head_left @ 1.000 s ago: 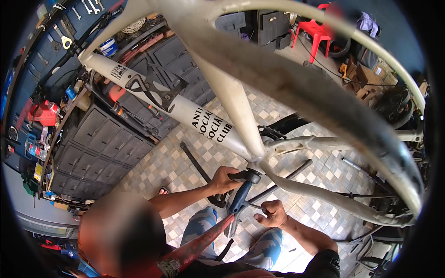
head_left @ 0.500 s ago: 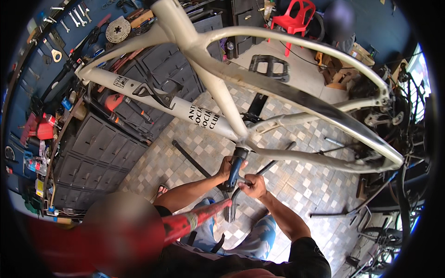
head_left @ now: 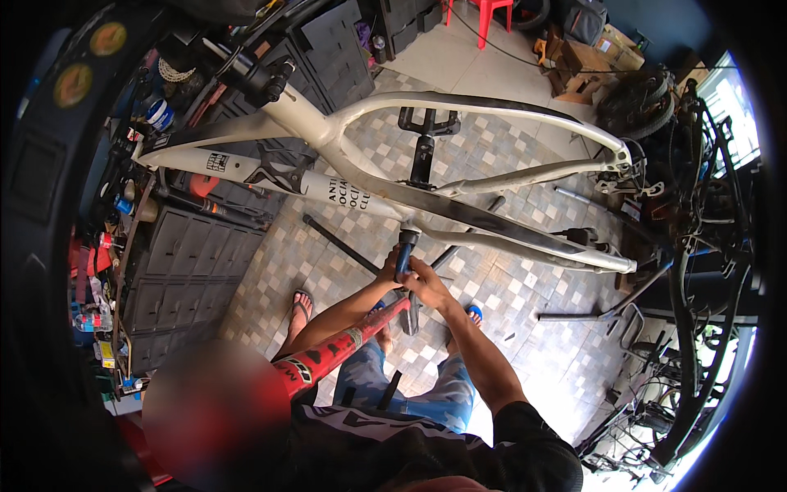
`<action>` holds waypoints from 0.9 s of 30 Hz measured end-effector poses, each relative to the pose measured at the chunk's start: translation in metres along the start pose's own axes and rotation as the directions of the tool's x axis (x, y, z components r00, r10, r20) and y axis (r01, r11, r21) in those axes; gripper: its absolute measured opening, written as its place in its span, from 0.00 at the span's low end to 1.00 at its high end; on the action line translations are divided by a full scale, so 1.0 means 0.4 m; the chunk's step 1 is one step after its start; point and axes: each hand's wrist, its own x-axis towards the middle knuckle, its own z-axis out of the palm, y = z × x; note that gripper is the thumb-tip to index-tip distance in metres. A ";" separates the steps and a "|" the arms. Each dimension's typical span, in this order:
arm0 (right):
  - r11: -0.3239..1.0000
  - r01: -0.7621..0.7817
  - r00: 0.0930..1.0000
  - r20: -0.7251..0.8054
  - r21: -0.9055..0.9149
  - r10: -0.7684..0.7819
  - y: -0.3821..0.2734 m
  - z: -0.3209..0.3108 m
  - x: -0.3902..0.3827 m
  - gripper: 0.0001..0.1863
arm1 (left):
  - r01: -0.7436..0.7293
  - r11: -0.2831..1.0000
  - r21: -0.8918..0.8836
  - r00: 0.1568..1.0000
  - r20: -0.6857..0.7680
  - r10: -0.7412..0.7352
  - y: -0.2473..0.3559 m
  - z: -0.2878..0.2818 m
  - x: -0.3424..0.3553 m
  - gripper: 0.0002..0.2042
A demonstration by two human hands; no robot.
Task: The person uses a screwdriver to adjust the crankset and pedals on a white bicycle frame mounted on a red repair stand. They repeatedly tighten and loosen bolts on the crank arm and pedal spindle, occasionally repositioning the crankset and checking alignment.
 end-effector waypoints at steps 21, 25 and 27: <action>0.935 -0.078 0.996 -0.056 -0.345 0.062 -0.101 0.059 0.028 0.22 | 0.231 0.959 0.164 0.971 -0.108 -0.215 0.077 -0.033 -0.287 0.17; 0.914 -0.114 0.991 -0.107 -0.390 0.078 -0.142 0.080 0.025 0.19 | 0.232 0.956 0.177 0.969 -0.124 -0.212 0.075 -0.036 -0.285 0.17; 0.941 -0.146 0.989 -0.062 -0.306 0.133 -0.098 0.070 0.025 0.20 | 0.225 0.954 0.195 0.972 -0.117 -0.205 0.082 -0.028 -0.264 0.17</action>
